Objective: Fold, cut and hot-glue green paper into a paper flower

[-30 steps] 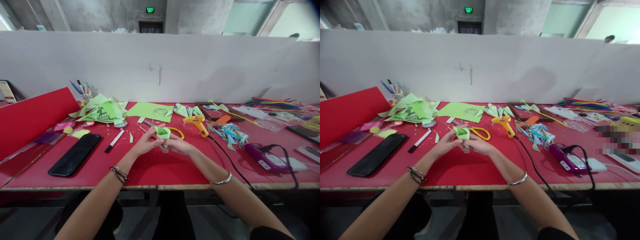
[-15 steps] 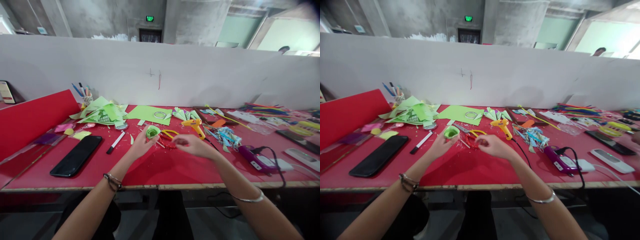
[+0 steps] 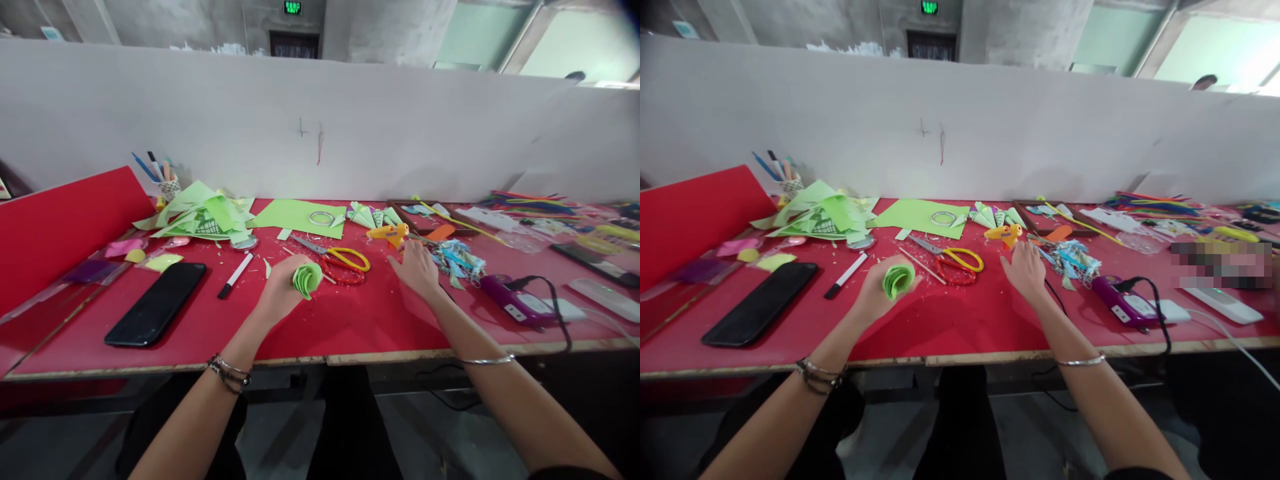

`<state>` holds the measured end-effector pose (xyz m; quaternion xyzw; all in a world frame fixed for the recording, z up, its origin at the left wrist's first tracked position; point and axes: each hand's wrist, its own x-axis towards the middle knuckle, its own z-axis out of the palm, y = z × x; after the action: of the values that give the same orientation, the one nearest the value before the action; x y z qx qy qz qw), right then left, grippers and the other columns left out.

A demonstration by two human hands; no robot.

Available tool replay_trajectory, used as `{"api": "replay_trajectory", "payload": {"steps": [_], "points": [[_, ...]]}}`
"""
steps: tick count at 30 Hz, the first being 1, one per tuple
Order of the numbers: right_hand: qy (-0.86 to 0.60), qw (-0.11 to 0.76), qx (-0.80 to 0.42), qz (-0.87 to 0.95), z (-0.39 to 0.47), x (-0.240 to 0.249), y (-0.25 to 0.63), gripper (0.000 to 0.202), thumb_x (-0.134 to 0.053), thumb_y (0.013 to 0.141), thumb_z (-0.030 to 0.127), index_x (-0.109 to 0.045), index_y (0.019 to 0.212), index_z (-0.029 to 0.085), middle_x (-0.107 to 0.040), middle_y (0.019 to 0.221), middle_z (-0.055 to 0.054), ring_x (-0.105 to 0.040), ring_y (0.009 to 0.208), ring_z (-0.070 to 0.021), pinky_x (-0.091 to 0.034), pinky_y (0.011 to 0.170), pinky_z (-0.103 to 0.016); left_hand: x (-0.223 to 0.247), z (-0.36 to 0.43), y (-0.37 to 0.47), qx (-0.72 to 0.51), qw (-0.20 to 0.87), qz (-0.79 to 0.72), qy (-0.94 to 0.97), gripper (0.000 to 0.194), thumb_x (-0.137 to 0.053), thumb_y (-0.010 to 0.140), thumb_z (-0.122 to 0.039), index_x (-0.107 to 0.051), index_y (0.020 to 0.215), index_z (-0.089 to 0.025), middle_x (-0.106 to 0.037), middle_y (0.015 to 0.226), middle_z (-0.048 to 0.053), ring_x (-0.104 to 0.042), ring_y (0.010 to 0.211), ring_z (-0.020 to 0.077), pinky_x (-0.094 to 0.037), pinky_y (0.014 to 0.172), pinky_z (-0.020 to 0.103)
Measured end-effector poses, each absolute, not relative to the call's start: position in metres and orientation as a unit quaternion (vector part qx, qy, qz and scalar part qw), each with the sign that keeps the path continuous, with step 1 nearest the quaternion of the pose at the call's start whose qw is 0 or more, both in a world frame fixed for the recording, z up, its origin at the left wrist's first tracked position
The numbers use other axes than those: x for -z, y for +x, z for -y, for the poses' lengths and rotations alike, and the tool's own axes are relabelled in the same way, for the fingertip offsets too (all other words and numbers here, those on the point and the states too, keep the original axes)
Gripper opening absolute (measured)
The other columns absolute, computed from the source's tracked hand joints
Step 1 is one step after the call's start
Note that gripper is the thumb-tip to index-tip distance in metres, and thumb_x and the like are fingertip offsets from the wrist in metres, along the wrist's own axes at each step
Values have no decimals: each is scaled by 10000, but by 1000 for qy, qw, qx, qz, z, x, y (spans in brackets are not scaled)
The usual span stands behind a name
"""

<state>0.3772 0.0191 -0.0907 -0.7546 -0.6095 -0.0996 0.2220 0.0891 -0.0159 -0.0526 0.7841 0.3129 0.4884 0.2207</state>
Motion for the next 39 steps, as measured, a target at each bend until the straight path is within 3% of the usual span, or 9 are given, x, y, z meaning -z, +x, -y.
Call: {"api": "replay_trajectory", "payload": {"steps": [4, 7, 11, 13, 16, 21, 26, 30, 39], "points": [[-775, 272, 145, 552, -24, 91, 388, 407, -526, 661, 408, -441, 946, 130, -504, 951, -137, -455, 949, -274, -344, 813, -381, 55, 14, 88, -490, 299, -373, 729, 152, -605, 641, -182, -466, 582, -157, -449, 492, -64, -395, 413, 48, -332, 424, 173], [-781, 276, 118, 548, -32, 94, 398, 488, -533, 645, 421, -419, 1014, 122, -490, 1018, -150, -445, 979, -283, -344, 799, -377, 53, 14, 88, -501, 299, -372, 722, 186, -637, 611, -200, -462, 569, -156, -450, 499, -62, -386, 420, 44, -335, 420, 167], [-802, 211, -20, 559, -43, 95, 401, 260, -439, 727, 325, -479, 891, 128, -559, 856, -123, -530, 793, -232, -369, 659, -311, 48, 16, 89, -522, 280, -344, 728, 210, -652, 593, -198, -449, 559, -155, -446, 521, -55, -392, 481, 52, -363, 468, 165], [-802, 214, -29, 556, -46, 91, 397, 208, -407, 743, 271, -479, 875, 126, -567, 841, -127, -537, 761, -221, -359, 622, -293, 46, 14, 87, -525, 293, -347, 719, 194, -636, 609, -206, -451, 578, -156, -453, 532, -50, -400, 490, 56, -370, 477, 170], [-776, 283, 3, 564, -50, 78, 390, 220, -390, 756, 257, -460, 919, 127, -565, 892, -141, -535, 787, -221, -355, 627, -292, 46, 8, 81, -533, 310, -362, 699, 167, -613, 627, -210, -456, 610, -158, -465, 543, -46, -412, 501, 61, -382, 495, 179], [-705, 402, 39, 583, -53, 37, 363, 267, -393, 774, 392, -459, 921, 179, -567, 798, -81, -526, 694, -202, -352, 591, -299, 42, 1, 70, -530, 289, -379, 701, 153, -592, 651, -219, -456, 617, -159, -473, 581, -35, -430, 555, 74, -393, 543, 192], [-629, 463, 47, 623, -36, 8, 320, 346, -555, 649, 507, -479, 798, 205, -481, 565, 19, -433, 480, -123, -337, 480, -261, 42, -2, 65, -492, 277, -389, 728, 150, -565, 694, -249, -460, 631, -161, -493, 599, -21, -445, 562, 83, -392, 540, 199], [-602, 510, 43, 612, -20, 10, 301, 365, -617, 599, 496, -481, 770, 204, -462, 537, 42, -402, 431, -92, -331, 434, -242, 49, -6, 60, -483, 258, -406, 732, 130, -564, 698, -231, -466, 647, -162, -501, 598, -24, -445, 553, 82, -380, 524, 191], [-575, 485, 94, 653, -1, 19, 292, 384, -644, 566, 520, -461, 650, 193, -431, 475, 42, -387, 416, -87, -291, 398, -233, 48, -8, 60, -483, 167, -428, 745, 94, -572, 669, -109, -505, 699, -168, -514, 646, -40, -452, 587, 77, -365, 548, 184]]}}
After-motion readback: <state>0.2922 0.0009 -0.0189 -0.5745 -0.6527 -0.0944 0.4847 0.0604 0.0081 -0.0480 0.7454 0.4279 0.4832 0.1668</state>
